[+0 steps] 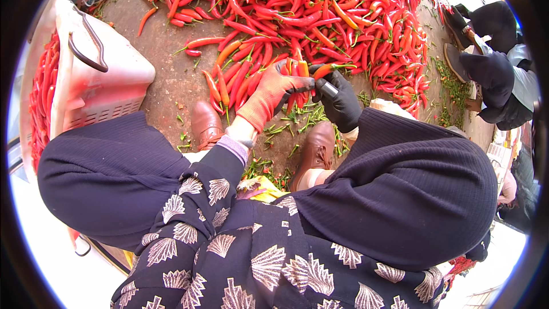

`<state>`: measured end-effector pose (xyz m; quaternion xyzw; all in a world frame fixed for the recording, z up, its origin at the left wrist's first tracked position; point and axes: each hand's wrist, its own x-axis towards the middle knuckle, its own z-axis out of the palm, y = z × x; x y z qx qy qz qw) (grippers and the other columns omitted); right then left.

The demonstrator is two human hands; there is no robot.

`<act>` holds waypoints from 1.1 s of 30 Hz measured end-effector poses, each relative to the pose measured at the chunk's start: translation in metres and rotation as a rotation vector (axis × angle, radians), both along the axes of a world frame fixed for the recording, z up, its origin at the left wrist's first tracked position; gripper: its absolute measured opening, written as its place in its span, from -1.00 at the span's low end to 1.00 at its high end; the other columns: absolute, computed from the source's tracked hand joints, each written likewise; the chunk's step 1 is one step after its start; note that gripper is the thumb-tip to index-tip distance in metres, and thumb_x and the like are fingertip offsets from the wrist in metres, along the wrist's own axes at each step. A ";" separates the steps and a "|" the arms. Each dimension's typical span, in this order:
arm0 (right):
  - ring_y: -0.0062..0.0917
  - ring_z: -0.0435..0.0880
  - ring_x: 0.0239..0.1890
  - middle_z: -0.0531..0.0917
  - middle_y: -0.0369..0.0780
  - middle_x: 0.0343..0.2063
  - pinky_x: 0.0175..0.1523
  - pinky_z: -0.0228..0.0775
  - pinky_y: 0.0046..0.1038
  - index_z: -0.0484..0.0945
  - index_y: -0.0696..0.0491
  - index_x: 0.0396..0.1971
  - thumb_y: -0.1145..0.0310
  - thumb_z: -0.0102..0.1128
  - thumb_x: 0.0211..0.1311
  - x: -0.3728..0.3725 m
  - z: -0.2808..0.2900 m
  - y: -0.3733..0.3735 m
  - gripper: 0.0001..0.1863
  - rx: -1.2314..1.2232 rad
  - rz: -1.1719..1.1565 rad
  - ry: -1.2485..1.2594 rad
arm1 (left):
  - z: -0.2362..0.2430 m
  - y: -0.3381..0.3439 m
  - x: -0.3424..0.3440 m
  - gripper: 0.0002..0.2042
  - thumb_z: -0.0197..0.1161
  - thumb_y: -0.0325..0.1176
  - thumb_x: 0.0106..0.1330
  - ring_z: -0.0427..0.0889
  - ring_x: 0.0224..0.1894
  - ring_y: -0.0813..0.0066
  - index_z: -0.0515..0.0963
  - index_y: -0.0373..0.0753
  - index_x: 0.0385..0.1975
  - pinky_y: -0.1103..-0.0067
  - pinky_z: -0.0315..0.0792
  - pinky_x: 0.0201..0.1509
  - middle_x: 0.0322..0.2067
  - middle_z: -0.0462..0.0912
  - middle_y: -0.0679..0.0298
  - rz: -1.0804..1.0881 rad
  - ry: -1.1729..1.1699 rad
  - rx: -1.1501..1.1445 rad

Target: The person sits on the ground and removes stems from red chili peppers one by one. They place the de-stemmed peppers into a white basket and discard the stems on the floor.

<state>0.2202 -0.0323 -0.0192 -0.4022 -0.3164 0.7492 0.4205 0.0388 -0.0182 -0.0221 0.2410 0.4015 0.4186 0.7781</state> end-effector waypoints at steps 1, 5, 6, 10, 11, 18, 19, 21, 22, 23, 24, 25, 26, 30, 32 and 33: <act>-0.68 0.53 -0.37 0.60 -0.33 -0.29 -0.31 0.34 -0.61 0.52 0.07 -0.07 0.40 0.28 0.20 0.003 0.002 0.000 -0.71 0.009 0.011 -0.106 | 0.001 0.000 0.002 -0.70 0.44 -0.53 0.01 0.66 -0.41 0.48 0.52 -0.28 -0.25 0.56 0.54 -0.28 -0.41 0.66 0.27 -0.040 0.049 0.003; -0.62 0.59 -0.34 0.64 -0.30 -0.33 -0.15 0.44 -0.58 0.55 0.10 -0.19 0.55 0.35 0.10 0.054 0.014 -0.010 -0.74 0.207 -0.111 -0.368 | -0.001 0.001 0.006 -0.71 0.43 -0.51 0.03 0.66 -0.40 0.48 0.53 -0.27 -0.25 0.55 0.54 -0.27 -0.41 0.66 0.27 -0.047 0.114 0.031; -0.61 0.60 -0.30 0.64 -0.27 -0.33 -0.11 0.46 -0.53 0.54 0.11 -0.18 0.61 0.31 0.11 0.081 0.018 -0.011 -0.74 0.340 -0.223 -0.555 | -0.002 0.001 0.002 -0.74 0.41 -0.50 0.06 0.67 -0.41 0.46 0.53 -0.28 -0.25 0.56 0.55 -0.27 -0.40 0.67 0.25 -0.034 0.078 0.029; -0.49 0.62 -0.23 0.65 -0.20 -0.31 -0.05 0.46 -0.43 0.54 0.09 -0.15 0.55 0.24 0.14 0.224 0.041 -0.060 -0.75 0.339 -0.173 -1.566 | -0.010 0.014 -0.027 -0.75 0.27 -0.39 0.23 0.68 -0.28 0.42 0.56 -0.33 -0.13 0.50 0.59 -0.22 -0.27 0.68 0.19 -0.092 -0.104 -0.044; -0.46 0.62 -0.22 0.65 -0.19 -0.30 -0.04 0.46 -0.41 0.55 0.08 -0.15 0.51 0.23 0.15 0.256 0.044 -0.077 -0.76 0.129 0.008 -1.792 | -0.012 0.015 -0.034 -0.73 0.27 -0.38 0.24 0.67 -0.25 0.41 0.56 -0.34 -0.10 0.50 0.59 -0.18 -0.26 0.68 0.19 -0.023 -0.133 -0.096; -0.23 0.64 -0.14 0.65 -0.09 -0.25 0.04 0.43 -0.23 0.55 0.04 -0.11 0.22 0.20 0.18 0.254 0.039 -0.065 -0.68 0.010 0.540 -1.627 | -0.014 0.023 -0.048 -0.75 0.31 -0.41 0.21 0.66 -0.32 0.47 0.60 -0.38 -0.15 0.56 0.54 -0.28 -0.32 0.69 0.22 0.161 -0.175 -0.128; -0.20 0.64 -0.12 0.65 -0.08 -0.24 0.05 0.42 -0.20 0.55 0.04 -0.10 0.18 0.20 0.18 0.220 0.035 -0.045 -0.66 0.177 0.366 -1.479 | -0.014 0.022 -0.048 -0.74 0.31 -0.41 0.21 0.67 -0.32 0.46 0.60 -0.38 -0.14 0.56 0.55 -0.28 -0.33 0.69 0.21 0.131 -0.189 -0.101; -0.13 0.64 -0.10 0.66 -0.05 -0.23 0.08 0.41 -0.15 0.56 0.03 -0.09 0.10 0.19 0.19 0.137 0.017 -0.020 -0.62 0.507 0.098 -1.328 | -0.012 0.019 -0.047 -0.74 0.32 -0.41 0.21 0.67 -0.32 0.44 0.59 -0.38 -0.14 0.56 0.55 -0.26 -0.33 0.69 0.20 0.106 -0.176 -0.070; -0.22 0.64 -0.18 0.65 -0.09 -0.27 -0.04 0.42 -0.25 0.57 0.06 -0.13 0.11 0.24 0.14 0.093 0.004 -0.013 -0.61 0.657 0.055 -1.396 | -0.012 0.017 -0.046 -0.74 0.31 -0.43 0.21 0.68 -0.31 0.41 0.59 -0.38 -0.13 0.56 0.57 -0.22 -0.33 0.69 0.19 0.125 -0.242 -0.111; -0.31 0.64 -0.27 0.65 -0.13 -0.30 -0.15 0.44 -0.34 0.58 0.10 -0.18 0.12 0.30 0.09 0.050 -0.011 -0.007 -0.60 0.840 0.018 -1.444 | -0.012 0.015 -0.046 -0.75 0.30 -0.48 0.21 0.69 -0.30 0.41 0.58 -0.39 -0.12 0.55 0.57 -0.16 -0.30 0.69 0.18 0.129 -0.269 -0.142; -0.29 0.63 -0.26 0.64 -0.13 -0.31 -0.14 0.42 -0.30 0.58 0.07 -0.19 0.08 0.32 0.06 0.021 -0.021 0.000 -0.58 0.803 0.103 -1.563 | -0.012 0.013 -0.047 -0.75 0.28 -0.47 0.22 0.68 -0.24 0.41 0.56 -0.38 -0.12 0.51 0.57 -0.10 -0.27 0.68 0.19 0.129 -0.192 -0.138; -0.27 0.61 -0.24 0.63 -0.13 -0.33 -0.13 0.41 -0.27 0.58 0.04 -0.20 0.04 0.33 0.03 -0.001 -0.031 0.002 -0.57 0.900 0.160 -1.616 | -0.012 0.010 -0.048 -0.76 0.26 -0.47 0.24 0.67 -0.19 0.41 0.54 -0.38 -0.11 0.47 0.57 -0.04 -0.25 0.67 0.21 0.112 -0.144 -0.122; -0.27 0.61 -0.23 0.63 -0.14 -0.33 -0.13 0.41 -0.26 0.59 0.01 -0.20 0.05 0.34 0.02 -0.016 -0.040 0.002 -0.59 0.841 0.299 -1.725 | -0.012 0.008 -0.047 -0.76 0.26 -0.48 0.24 0.67 -0.19 0.41 0.55 -0.38 -0.11 0.49 0.56 -0.04 -0.24 0.68 0.20 0.116 -0.134 -0.111; -0.29 0.60 -0.24 0.63 -0.18 -0.36 -0.13 0.40 -0.26 0.61 -0.06 -0.26 0.18 0.29 0.03 -0.028 -0.057 0.002 -0.73 0.749 0.232 -1.790 | -0.016 0.002 -0.043 -0.72 0.29 -0.47 0.21 0.67 -0.23 0.43 0.56 -0.39 -0.09 0.54 0.55 -0.08 -0.25 0.68 0.19 0.036 -0.062 -0.125; -0.31 0.62 -0.32 0.64 -0.17 -0.43 -0.17 0.41 -0.26 0.63 -0.01 -0.33 0.24 0.28 0.06 -0.017 -0.056 0.002 -0.79 0.666 0.084 -1.644 | -0.020 0.000 -0.035 -0.71 0.30 -0.46 0.20 0.67 -0.27 0.44 0.56 -0.39 -0.08 0.55 0.55 -0.12 -0.27 0.68 0.20 0.028 -0.065 -0.137; -0.34 0.62 -0.35 0.64 -0.18 -0.45 -0.19 0.41 -0.28 0.62 0.01 -0.33 0.25 0.27 0.07 -0.012 -0.056 0.000 -0.80 0.511 0.028 -1.498 | -0.023 -0.001 -0.030 -0.70 0.30 -0.46 0.20 0.67 -0.28 0.45 0.56 -0.39 -0.07 0.56 0.54 -0.14 -0.28 0.68 0.21 0.027 -0.075 -0.140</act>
